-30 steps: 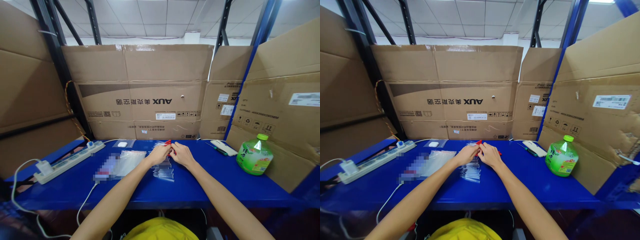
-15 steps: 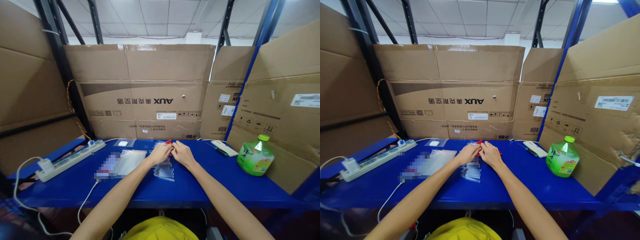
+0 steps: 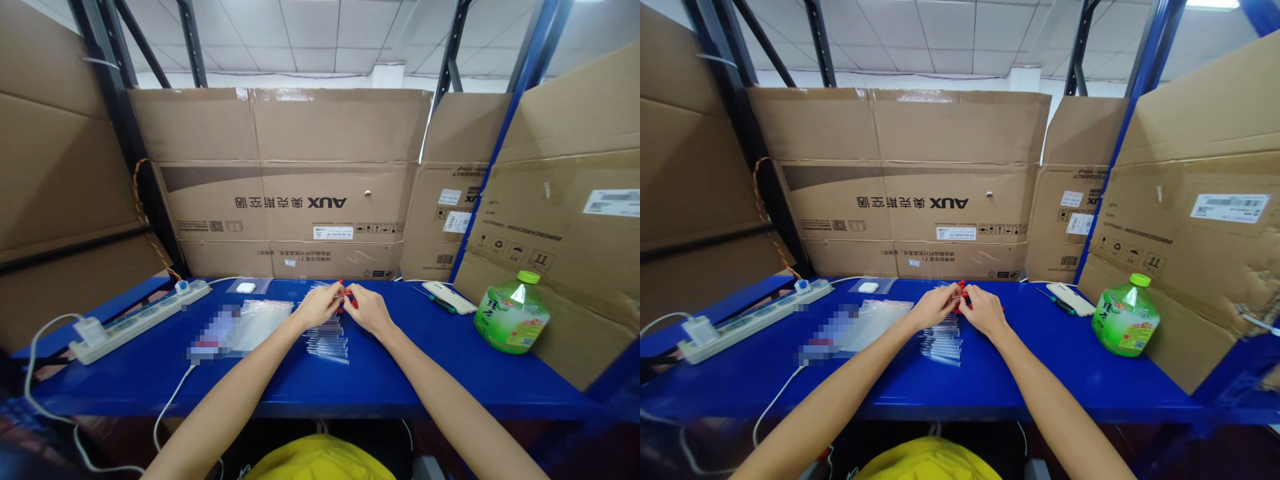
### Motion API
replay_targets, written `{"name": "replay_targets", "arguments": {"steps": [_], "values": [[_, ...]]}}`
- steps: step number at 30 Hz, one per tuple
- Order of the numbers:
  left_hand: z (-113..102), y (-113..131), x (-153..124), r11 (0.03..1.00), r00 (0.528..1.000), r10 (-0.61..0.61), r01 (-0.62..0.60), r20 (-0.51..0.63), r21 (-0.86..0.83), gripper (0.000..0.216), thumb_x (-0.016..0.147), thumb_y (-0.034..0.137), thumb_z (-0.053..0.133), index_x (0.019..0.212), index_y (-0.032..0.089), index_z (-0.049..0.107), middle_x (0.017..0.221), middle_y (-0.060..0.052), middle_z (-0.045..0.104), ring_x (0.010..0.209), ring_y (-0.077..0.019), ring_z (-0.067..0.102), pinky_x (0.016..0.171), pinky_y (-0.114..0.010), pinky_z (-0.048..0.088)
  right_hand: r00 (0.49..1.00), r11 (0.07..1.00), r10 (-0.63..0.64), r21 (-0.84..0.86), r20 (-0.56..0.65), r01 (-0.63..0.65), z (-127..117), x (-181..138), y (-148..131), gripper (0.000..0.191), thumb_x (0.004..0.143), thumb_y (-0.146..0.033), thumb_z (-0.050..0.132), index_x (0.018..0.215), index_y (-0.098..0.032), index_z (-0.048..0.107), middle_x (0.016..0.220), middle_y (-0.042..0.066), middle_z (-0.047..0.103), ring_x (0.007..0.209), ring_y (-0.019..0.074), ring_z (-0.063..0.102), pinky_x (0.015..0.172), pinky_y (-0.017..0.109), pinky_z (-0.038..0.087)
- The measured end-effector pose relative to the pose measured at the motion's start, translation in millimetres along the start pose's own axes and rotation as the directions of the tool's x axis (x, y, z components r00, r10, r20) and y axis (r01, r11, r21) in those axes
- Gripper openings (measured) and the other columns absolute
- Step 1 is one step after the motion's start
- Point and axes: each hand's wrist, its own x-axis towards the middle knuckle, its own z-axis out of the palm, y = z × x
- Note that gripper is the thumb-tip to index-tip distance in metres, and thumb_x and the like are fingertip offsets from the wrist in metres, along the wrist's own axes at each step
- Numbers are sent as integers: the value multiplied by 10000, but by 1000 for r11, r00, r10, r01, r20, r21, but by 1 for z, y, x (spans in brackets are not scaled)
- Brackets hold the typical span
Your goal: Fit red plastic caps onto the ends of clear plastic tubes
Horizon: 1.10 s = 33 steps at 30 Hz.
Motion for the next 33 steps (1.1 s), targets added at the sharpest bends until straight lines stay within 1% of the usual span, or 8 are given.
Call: {"name": "replay_targets", "arguments": {"steps": [4, 8, 11, 16, 21, 26, 30, 33], "values": [[-2, 2, 0, 999, 999, -21, 19, 43, 42, 195, 1025, 304, 391, 1131, 221, 532, 1007, -64, 721, 901, -219, 683, 770, -295, 461, 999, 999, -11, -38, 40, 13, -1, 0, -2, 130, 962, -305, 534, 937, -214, 624, 901, 27, 686, 789, 161, 618, 631, 265, 318], [-1, -2, 2, 997, 994, 27, -34, 105, 69, 252, 1048, 288, 332, 1025, 202, 568, 981, -82, 709, 874, -210, 671, 759, -289, 453, 999, 998, -24, -65, 37, 26, 0, -1, -3, 121, 938, -287, 545, 941, -218, 645, 882, 21, 681, 767, 155, 606, 610, 270, 280], [1, -5, 2, 995, 990, 53, -64, 129, 81, 249, 1049, 285, 350, 989, 197, 575, 931, -77, 698, 825, -199, 657, 727, -278, 441, 999, 995, -31, -94, 34, 34, 2, -2, -3, 125, 908, -263, 548, 947, -216, 657, 860, 16, 677, 731, 152, 591, 605, 280, 266], [1, -4, 4, 991, 987, 94, -106, 133, 85, 243, 1051, 288, 375, 993, 198, 594, 919, -71, 699, 827, -200, 657, 711, -273, 426, 998, 991, -61, -118, 30, 64, 6, -3, -2, 122, 890, -232, 527, 907, -200, 643, 845, 23, 663, 708, 151, 575, 611, 286, 271], [0, -4, 5, 987, 986, 99, -114, 134, 109, 252, 1050, 283, 379, 998, 194, 609, 931, -77, 706, 846, -207, 665, 700, -271, 413, 995, 989, -94, -110, 39, 98, 8, -3, -1, 119, 882, -176, 498, 897, -190, 615, 858, 32, 657, 710, 151, 569, 632, 279, 300], [0, -6, 5, 991, 985, 108, -118, 133, 69, 267, 1052, 291, 375, 1019, 200, 624, 937, -75, 710, 859, -200, 665, 721, -266, 422, 993, 988, -111, -105, 34, 114, 8, -3, -2, 131, 868, -145, 487, 891, -188, 609, 854, 34, 648, 720, 153, 572, 646, 273, 321], [-3, -5, 4, 996, 994, 81, -83, 71, 19, 341, 1072, 359, 325, 988, 211, 620, 937, -53, 706, 857, -189, 655, 748, -267, 429, 996, 991, -92, -94, 0, 92, 4, -2, 0, 142, 942, -223, 489, 917, -200, 626, 860, 36, 645, 763, 159, 593, 645, 261, 339], [-5, -4, 3, 999, 999, 33, -33, 36, -15, 405, 1084, 388, 270, 976, 210, 617, 931, -37, 706, 844, -179, 648, 763, -266, 434, 996, 996, -83, -23, -26, 82, 1, -2, 3, 157, 980, -278, 493, 992, -212, 635, 921, 43, 670, 841, 166, 629, 682, 247, 380]]}}
